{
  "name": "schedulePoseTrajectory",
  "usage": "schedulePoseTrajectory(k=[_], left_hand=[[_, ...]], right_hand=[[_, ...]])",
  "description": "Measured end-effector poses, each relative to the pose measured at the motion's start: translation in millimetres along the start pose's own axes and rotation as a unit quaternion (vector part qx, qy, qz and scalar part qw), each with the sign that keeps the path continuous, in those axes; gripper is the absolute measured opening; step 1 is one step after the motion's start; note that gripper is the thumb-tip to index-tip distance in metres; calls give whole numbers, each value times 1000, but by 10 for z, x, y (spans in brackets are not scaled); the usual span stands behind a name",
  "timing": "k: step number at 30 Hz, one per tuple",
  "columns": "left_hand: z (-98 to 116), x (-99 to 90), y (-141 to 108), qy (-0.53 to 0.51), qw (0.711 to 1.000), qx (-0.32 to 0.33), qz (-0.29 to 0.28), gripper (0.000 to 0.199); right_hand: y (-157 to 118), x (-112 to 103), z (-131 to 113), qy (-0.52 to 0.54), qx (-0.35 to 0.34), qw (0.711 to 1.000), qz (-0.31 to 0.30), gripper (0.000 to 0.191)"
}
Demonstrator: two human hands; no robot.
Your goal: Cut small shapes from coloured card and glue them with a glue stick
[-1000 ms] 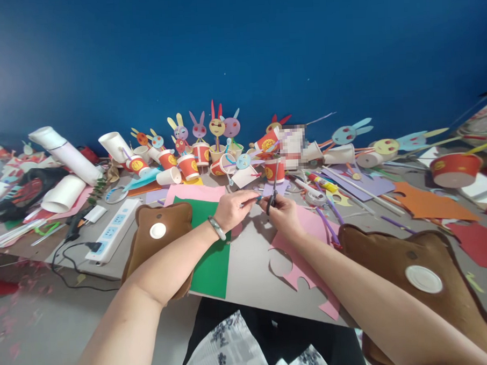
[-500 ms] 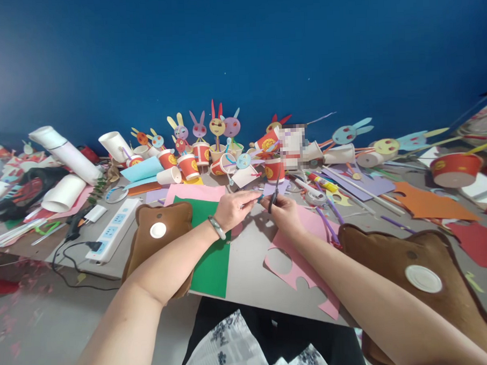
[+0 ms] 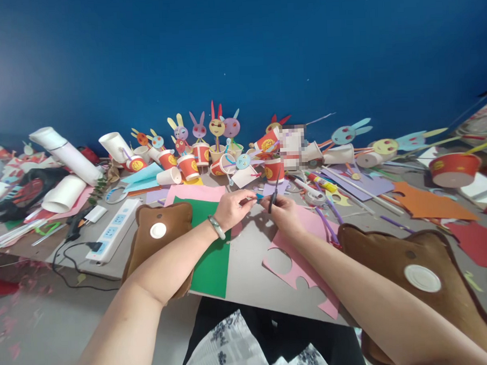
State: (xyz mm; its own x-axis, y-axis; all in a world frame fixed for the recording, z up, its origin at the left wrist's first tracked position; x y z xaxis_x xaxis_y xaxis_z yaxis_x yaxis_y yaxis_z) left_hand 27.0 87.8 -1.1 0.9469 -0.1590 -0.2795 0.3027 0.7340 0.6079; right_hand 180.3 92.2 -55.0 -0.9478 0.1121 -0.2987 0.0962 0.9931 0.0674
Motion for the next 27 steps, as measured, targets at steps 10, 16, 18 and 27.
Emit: schedulePoseTrajectory(k=[10,16,18,27], left_hand=[[-210,17,-2,-113,982,-154,-1,14],[-318,42,-21,-199,955,-218,-5,19],[-319,46,-17,-209,952,-224,-12,20],[-307,39,-1,-238,938,-252,-8,27]], right_hand=[[-50,16,-116,-60,-30,998,-7,30],[-42,17,-78,-77,-28,997,-10,30],[-42,19,-78,-76,-30,997,-12,30],[-59,36,-124,-61,-43,997,-23,28]])
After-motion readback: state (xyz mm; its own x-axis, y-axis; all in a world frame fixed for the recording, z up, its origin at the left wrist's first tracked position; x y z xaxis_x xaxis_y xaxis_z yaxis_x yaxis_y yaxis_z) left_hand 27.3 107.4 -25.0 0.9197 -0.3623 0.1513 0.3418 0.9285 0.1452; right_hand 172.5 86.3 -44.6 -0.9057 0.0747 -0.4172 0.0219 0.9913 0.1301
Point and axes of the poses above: each hand's wrist, its own y-axis towards the middle knuckle, its own x-axis out of the palm, z = x × y, the point moved 7 cm from there along y, towards the middle knuckle, and after that the axes turned 15 degrees about -y, right-handed, at the moved point
